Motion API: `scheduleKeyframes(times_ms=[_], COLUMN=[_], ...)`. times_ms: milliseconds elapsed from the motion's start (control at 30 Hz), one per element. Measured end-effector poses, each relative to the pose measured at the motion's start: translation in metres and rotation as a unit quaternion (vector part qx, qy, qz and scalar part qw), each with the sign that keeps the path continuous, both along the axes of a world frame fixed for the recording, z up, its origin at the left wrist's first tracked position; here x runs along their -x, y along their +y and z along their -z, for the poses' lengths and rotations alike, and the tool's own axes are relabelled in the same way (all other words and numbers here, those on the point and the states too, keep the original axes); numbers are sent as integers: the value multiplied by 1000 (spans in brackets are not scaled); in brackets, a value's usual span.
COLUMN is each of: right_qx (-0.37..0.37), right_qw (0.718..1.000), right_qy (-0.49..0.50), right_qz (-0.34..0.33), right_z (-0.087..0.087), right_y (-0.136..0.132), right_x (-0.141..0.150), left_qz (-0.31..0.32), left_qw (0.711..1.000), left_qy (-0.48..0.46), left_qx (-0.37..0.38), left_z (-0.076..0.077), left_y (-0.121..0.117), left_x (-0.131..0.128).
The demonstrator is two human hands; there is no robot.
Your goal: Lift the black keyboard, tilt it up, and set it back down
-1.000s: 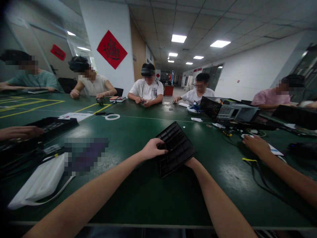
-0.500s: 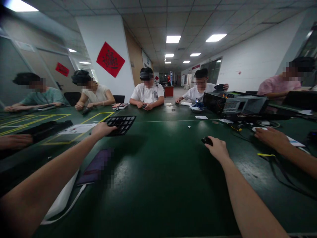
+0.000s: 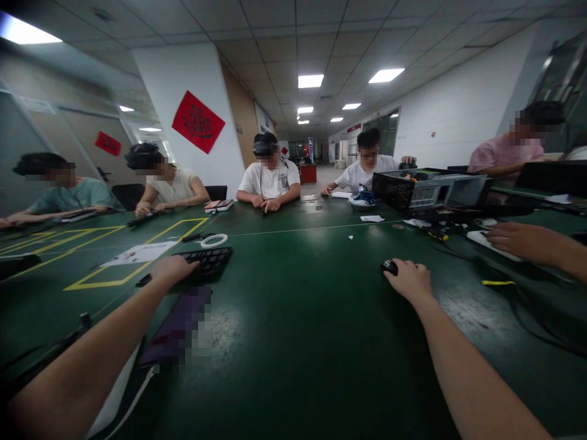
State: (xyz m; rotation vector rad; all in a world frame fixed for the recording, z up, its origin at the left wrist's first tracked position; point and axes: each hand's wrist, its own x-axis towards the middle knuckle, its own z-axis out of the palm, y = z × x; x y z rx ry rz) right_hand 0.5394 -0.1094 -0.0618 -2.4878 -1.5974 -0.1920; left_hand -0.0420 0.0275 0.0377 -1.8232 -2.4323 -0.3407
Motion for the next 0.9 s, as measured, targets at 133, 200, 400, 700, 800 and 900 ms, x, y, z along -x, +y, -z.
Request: scheduleKeyframes(times_ms=[133,200,400,700,800,900], right_qx=[3,-17,-58,-43,-21,-17], right_qw=[1000,1000,998,999,1000,1000], right_qy=[1,-1,-8,0,10,14], right_qz=[4,3,10,2,-6,-7], right_z=[2,3,3,4,4,3], right_y=[2,2,1,2,1,1], right_x=[-1,-1,2,0,-1,-3], left_qz=[86,185,416,297,264,160], left_qw=[992,980,909,954,964,987], left_qy=[89,77,21,30,20,2], left_qx=[3,-13,6,-14,-21,-32], left_z=[-12,-7,45,67,52,21], left_y=[-18,-41,-106,-86,-72,-49], left_x=[-59,-107,-217,-203,-189,-147])
